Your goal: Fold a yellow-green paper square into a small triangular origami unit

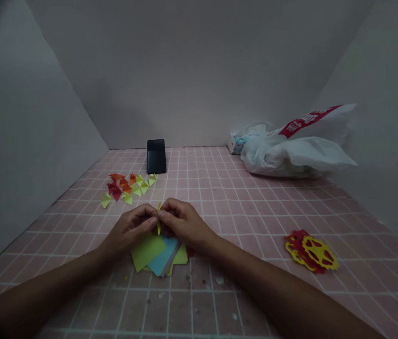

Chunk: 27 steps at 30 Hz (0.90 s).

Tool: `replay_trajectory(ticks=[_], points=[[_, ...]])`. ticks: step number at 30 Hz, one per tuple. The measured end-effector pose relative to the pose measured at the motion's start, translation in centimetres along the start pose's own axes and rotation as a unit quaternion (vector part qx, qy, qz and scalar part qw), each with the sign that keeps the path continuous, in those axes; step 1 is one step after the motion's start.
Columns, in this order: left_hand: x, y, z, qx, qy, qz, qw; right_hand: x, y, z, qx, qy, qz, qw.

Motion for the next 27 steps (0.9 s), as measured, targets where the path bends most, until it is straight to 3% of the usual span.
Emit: replay_trajectory(ticks=[18, 27], points=[[0.06, -0.17, 0.11, -0.015, 0.001, -0.001, 1.0, -0.05, 0.01, -0.14, 0.025, -0.012, -0.001, 1.0], [-0.02, -0.24, 0.27, -0.061, 0.019, 0.004, 0.998, 0.24, 0.26, -0.44, 0.2, -0.089, 0.046, 0.975]])
Point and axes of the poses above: each hand's wrist, its own x-axis away from the middle knuckle, its own y-axis out of the palm, z = x × y, the point moved 3 cm from there along -x, towards the middle knuckle, and after that the axes turned 10 degrees about y, right-handed, at the moved point
